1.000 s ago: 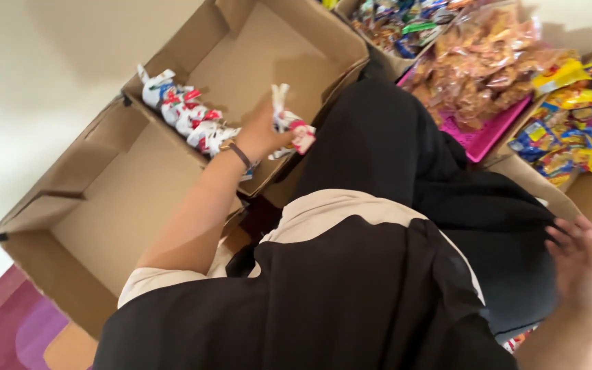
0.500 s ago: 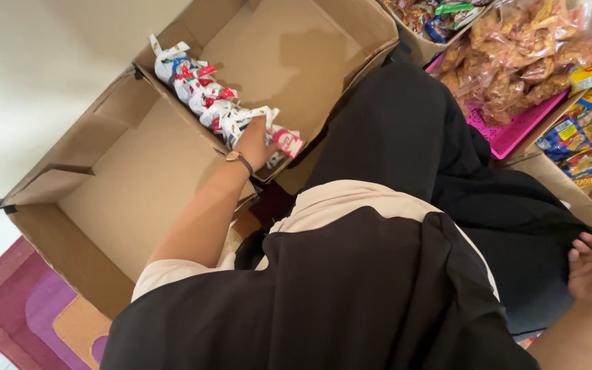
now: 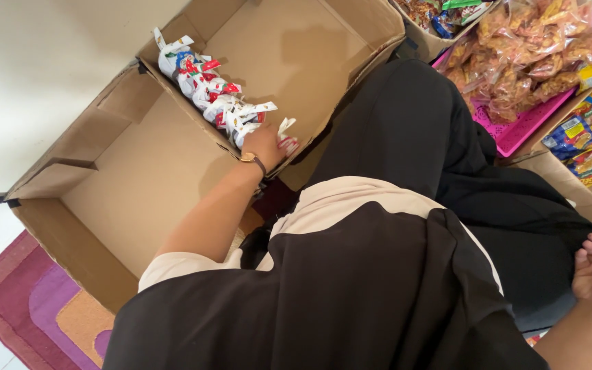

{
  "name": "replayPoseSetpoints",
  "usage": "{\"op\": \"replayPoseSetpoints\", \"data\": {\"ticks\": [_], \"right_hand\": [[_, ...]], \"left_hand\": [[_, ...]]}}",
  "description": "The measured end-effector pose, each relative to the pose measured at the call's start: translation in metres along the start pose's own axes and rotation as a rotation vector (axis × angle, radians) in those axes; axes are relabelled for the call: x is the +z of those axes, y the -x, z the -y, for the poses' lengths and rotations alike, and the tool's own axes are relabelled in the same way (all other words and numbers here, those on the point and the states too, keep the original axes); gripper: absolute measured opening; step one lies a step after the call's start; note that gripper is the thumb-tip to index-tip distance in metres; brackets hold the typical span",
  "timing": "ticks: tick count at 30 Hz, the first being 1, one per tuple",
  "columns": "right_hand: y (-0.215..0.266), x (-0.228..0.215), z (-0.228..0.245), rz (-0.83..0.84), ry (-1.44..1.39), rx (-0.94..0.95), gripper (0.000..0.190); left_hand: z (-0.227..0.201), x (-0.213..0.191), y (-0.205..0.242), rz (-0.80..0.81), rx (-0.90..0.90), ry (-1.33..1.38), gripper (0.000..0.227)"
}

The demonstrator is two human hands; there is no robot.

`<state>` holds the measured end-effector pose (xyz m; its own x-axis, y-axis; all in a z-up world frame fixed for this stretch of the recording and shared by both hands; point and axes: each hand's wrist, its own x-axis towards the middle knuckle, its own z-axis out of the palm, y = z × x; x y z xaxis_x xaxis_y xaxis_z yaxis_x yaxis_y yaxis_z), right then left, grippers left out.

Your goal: Packing small snack packets into decorative penguin-shaped gift bags while sitting on the floor.

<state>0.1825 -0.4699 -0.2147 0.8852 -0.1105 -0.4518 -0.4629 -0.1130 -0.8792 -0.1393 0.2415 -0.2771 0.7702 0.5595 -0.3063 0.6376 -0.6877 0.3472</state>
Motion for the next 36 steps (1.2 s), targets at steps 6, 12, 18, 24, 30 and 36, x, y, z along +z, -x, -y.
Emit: {"op": "replayPoseSetpoints", "data": {"ticks": [6,12,18,24,30,36], "right_hand": [[-0.005,-0.006,-0.005,0.026,-0.014,-0.023,0.029],[-0.01,-0.009,-0.008,0.005,-0.044,0.001,0.032],[-0.009,-0.011,-0.01,0.025,-0.039,-0.012,0.037],[0.026,0.012,0.016,0.026,-0.288,0.023,0.022],[0.067,0.019,0.025,0.124,-0.602,0.037,0.025],[0.096,0.001,0.034,0.029,-0.659,0.003,0.019]], "left_hand": [[-0.003,-0.005,0.006,0.214,-0.111,-0.179,0.036],[-0.043,-0.088,0.025,0.378,-0.265,0.007,0.097],[-0.023,-0.085,-0.006,-0.326,0.073,0.191,0.045],[-0.092,-0.094,-0.002,0.353,0.185,-0.359,0.068],[-0.128,-0.109,0.023,0.545,-0.225,0.051,0.094],[-0.074,-0.029,-0.055,0.528,-0.03,-0.229,0.087]]}}
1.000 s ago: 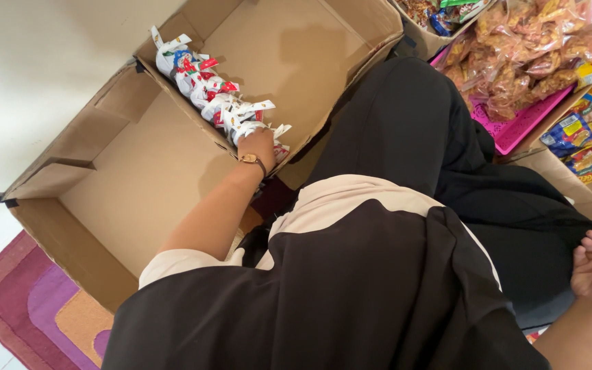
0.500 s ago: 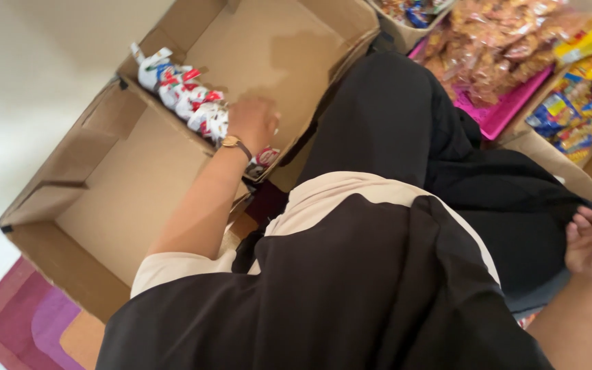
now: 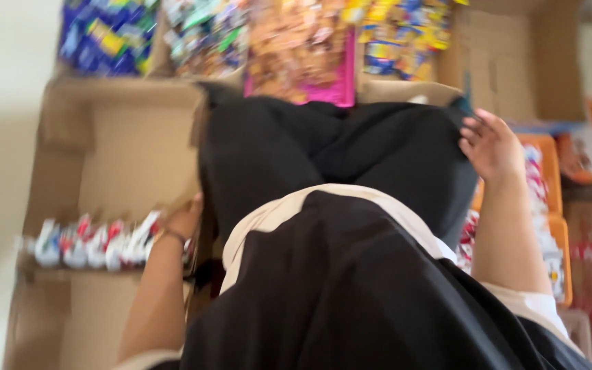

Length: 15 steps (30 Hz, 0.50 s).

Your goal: Packing small snack packets into decorative penguin-shaped gift bags while sitting on the floor.

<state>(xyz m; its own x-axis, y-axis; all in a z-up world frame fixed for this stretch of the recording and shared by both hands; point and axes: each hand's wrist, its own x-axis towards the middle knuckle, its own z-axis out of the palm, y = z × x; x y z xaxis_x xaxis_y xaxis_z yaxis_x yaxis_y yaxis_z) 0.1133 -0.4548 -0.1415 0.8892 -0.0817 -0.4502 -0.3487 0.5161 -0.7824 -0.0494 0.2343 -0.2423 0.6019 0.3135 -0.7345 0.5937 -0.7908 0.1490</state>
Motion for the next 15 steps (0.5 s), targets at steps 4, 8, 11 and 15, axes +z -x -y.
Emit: {"op": "replayPoseSetpoints", "data": {"ticks": [4,8,11,15], "right_hand": [[0.021,-0.034,0.023,-0.122,-0.039,-0.102,0.015],[0.056,-0.067,0.048,-0.311,-0.053,-0.163,0.011],[0.085,-0.101,0.06,-0.45,-0.063,-0.229,0.011],[0.116,-0.16,0.059,-0.608,-0.093,-0.288,0.013]], "left_hand": [[-0.046,-0.027,0.032,-0.435,0.238,0.108,0.052],[-0.081,-0.034,0.023,-0.69,0.622,0.21,0.058],[-0.116,-0.042,0.017,-0.674,0.872,0.177,0.05],[-0.157,-0.048,0.017,-0.547,0.836,-0.027,0.05]]}}
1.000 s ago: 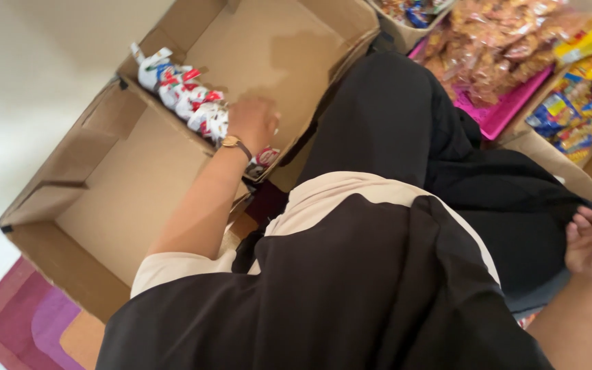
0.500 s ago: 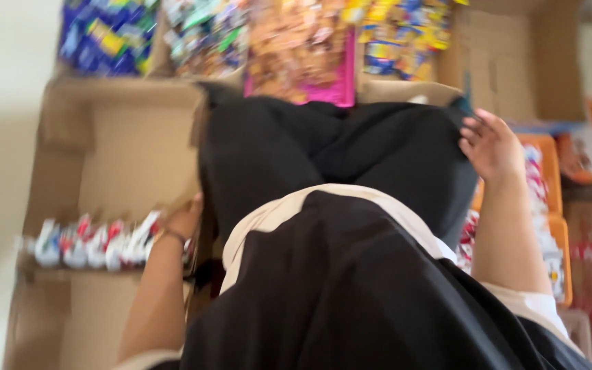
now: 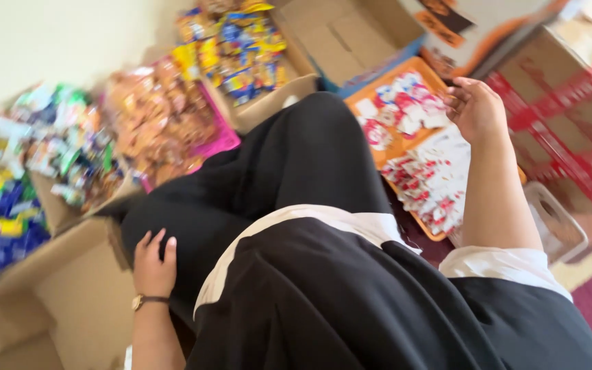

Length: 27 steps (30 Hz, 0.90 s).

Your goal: Packing small snack packets into decorative penguin-shaped gift bags while sitting on the floor.

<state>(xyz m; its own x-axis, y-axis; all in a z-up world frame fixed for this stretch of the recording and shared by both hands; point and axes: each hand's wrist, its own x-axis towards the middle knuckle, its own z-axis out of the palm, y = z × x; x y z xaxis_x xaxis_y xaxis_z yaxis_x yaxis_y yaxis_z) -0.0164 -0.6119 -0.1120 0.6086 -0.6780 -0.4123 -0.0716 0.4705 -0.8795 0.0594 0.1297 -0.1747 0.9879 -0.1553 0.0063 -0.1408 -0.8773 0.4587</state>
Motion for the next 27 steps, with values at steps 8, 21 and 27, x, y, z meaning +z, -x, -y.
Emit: {"op": "replayPoseSetpoints", "data": {"ticks": [8,21,27], "right_hand": [[0.015,-0.082,-0.006,-0.232,0.265,0.016,0.027],[-0.001,-0.176,-0.126,-0.408,1.133,0.364,0.09],[0.016,-0.17,-0.135,-0.364,1.101,0.188,0.079]], "left_hand": [[-0.001,-0.017,-0.047,0.249,-0.195,-0.348,0.054],[0.0,-0.023,-0.07,0.505,-0.375,-0.461,0.068],[-0.033,-0.024,-0.08,0.586,-0.519,-0.476,0.07]]}}
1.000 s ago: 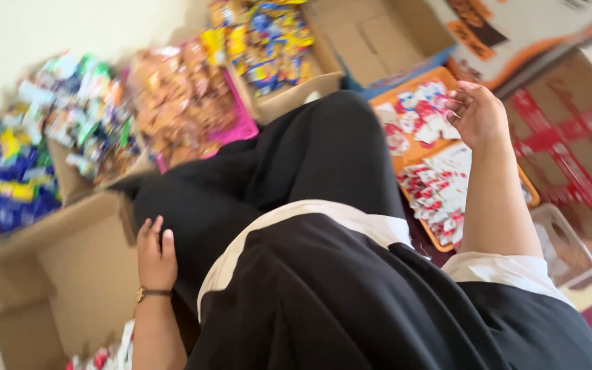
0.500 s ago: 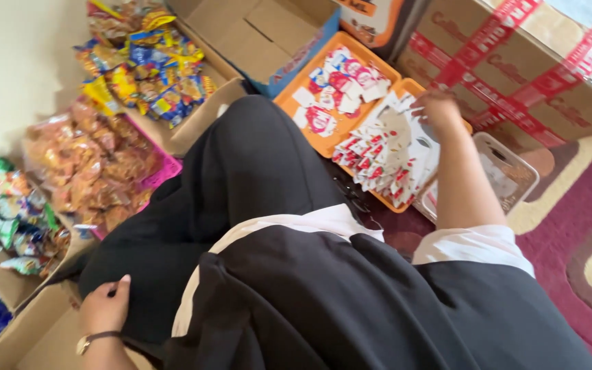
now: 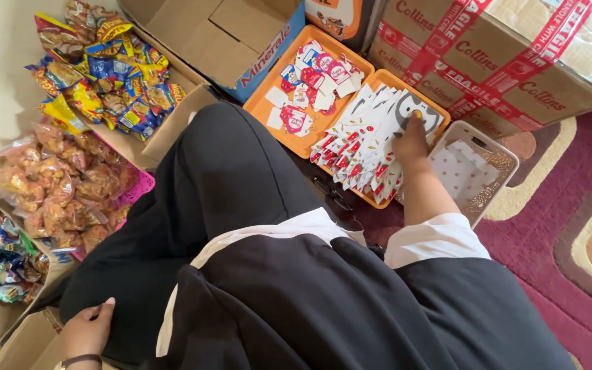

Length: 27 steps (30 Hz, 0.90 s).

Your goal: Packing small snack packets into decorative penguin-shaped gift bags while sitting on the floor.

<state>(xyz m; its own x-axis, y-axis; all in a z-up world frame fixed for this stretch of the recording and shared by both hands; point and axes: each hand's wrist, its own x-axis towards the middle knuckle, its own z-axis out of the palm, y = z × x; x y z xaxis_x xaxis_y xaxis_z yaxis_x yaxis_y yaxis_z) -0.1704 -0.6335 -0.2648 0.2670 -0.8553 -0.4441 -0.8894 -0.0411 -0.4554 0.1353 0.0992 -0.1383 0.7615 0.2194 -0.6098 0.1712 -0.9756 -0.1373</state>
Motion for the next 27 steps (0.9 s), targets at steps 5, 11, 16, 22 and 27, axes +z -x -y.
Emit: {"op": "replayPoseSetpoints", "data": {"ticks": [5,11,16,22,27], "right_hand": [[-0.024,0.019,-0.025,-0.09,0.135,-0.105,0.048],[-0.046,0.028,-0.031,-0.32,-0.098,-0.315,0.025],[-0.055,0.008,0.029,-0.395,-0.381,-0.377,0.044],[0.023,-0.039,0.148,-0.181,-0.604,-0.353,0.047],[0.074,-0.041,0.207,0.168,-1.284,-0.566,0.003]], "left_hand": [[0.005,0.006,-0.011,-0.027,0.042,-0.104,0.073],[0.002,0.005,-0.013,-0.019,0.021,-0.166,0.075],[-0.006,0.002,-0.017,0.055,-0.028,-0.169,0.079],[-0.018,-0.002,-0.005,0.082,-0.048,-0.239,0.082],[-0.023,-0.014,0.02,0.053,0.046,-0.135,0.091]]}}
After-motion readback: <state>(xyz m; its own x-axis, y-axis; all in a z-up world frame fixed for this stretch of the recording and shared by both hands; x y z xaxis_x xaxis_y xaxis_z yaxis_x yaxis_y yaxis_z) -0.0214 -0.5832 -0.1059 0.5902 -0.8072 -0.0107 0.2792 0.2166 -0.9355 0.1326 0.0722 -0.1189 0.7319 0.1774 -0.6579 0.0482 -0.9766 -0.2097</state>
